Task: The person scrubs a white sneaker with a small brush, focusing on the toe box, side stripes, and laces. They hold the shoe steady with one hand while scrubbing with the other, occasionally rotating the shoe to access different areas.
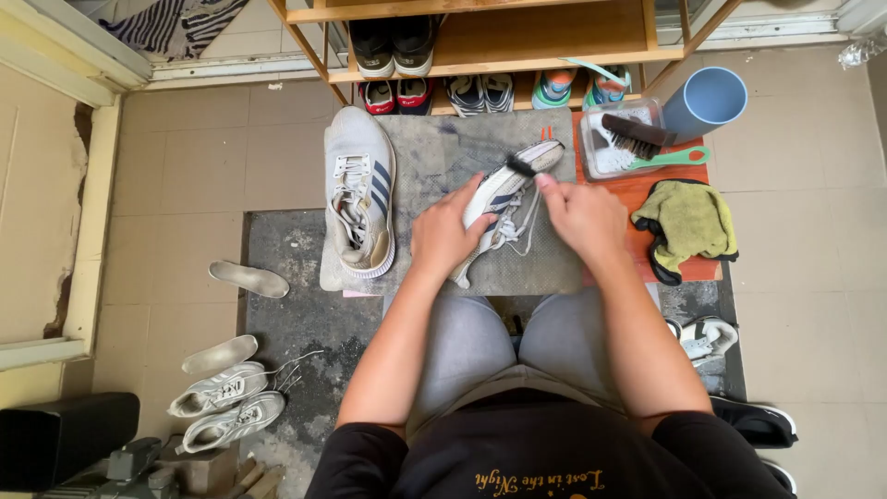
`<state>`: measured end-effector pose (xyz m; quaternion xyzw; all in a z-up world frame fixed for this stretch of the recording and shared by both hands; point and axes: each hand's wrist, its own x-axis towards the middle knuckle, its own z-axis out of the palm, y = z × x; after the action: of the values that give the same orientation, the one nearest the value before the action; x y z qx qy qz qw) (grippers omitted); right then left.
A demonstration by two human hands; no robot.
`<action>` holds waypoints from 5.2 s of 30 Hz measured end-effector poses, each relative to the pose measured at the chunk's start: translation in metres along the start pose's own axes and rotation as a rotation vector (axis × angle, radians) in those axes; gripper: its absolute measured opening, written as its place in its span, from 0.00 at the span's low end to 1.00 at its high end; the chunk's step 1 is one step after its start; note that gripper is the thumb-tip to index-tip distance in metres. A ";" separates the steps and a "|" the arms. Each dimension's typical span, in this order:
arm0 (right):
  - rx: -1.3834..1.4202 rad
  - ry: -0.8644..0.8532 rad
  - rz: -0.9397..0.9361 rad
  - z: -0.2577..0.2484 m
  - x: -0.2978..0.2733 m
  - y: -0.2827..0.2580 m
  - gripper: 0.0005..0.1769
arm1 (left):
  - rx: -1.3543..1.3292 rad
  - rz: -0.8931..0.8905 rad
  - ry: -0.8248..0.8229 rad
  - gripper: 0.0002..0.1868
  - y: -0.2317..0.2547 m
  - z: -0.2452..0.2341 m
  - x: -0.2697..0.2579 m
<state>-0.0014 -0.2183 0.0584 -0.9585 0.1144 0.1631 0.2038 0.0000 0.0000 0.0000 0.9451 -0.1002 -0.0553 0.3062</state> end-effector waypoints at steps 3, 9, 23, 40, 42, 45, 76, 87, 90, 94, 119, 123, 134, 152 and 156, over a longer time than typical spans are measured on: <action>0.006 0.098 0.082 0.007 0.037 0.044 0.39 | 0.008 0.008 0.008 0.35 0.000 0.002 0.000; -0.046 -0.034 -0.049 -0.012 -0.015 -0.014 0.37 | 0.015 0.001 0.003 0.36 0.000 0.001 0.001; -0.051 0.071 0.054 0.003 0.027 0.030 0.35 | 0.008 -0.005 -0.002 0.35 -0.001 0.002 -0.001; -0.055 -0.048 -0.025 0.002 -0.007 -0.008 0.38 | 0.007 -0.002 -0.010 0.35 0.001 0.001 0.000; -0.053 0.057 0.082 0.013 0.017 0.016 0.36 | -0.007 0.010 0.000 0.36 0.000 0.000 -0.001; -0.014 0.126 0.102 0.004 0.036 0.045 0.39 | 0.004 0.014 -0.003 0.36 0.002 -0.001 -0.001; -0.143 0.219 -0.117 -0.011 0.032 0.031 0.35 | 0.016 0.009 -0.003 0.36 -0.002 0.002 -0.001; -0.244 0.697 -0.394 -0.014 0.046 0.038 0.21 | 0.015 0.021 0.009 0.36 -0.001 0.003 0.001; -0.225 0.734 -0.517 -0.011 0.034 0.014 0.18 | 0.018 0.024 0.016 0.36 0.000 0.003 0.000; -0.167 0.713 -0.690 -0.005 0.031 0.002 0.24 | 0.057 -0.011 0.006 0.36 0.000 0.009 0.006; -0.141 0.722 -0.421 -0.015 0.043 0.008 0.21 | 0.126 -0.028 0.001 0.47 0.000 0.010 0.008; -0.112 0.684 -0.461 -0.016 0.022 -0.013 0.25 | 0.134 -0.039 -0.021 0.47 0.002 0.009 0.008; -0.119 0.760 -0.374 -0.010 0.026 0.003 0.23 | 0.134 -0.028 -0.004 0.50 -0.006 0.015 0.011; -0.063 0.640 -0.471 0.014 -0.011 -0.024 0.17 | -0.072 -0.019 -0.050 0.35 -0.012 0.010 0.008; -0.079 0.774 -0.331 0.011 -0.005 -0.007 0.18 | -0.127 -0.013 -0.064 0.32 -0.006 -0.007 0.001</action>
<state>-0.0075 -0.2062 0.0530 -0.9615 0.0207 -0.2398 0.1326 0.0029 0.0082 0.0020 0.9221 -0.1002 -0.0937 0.3617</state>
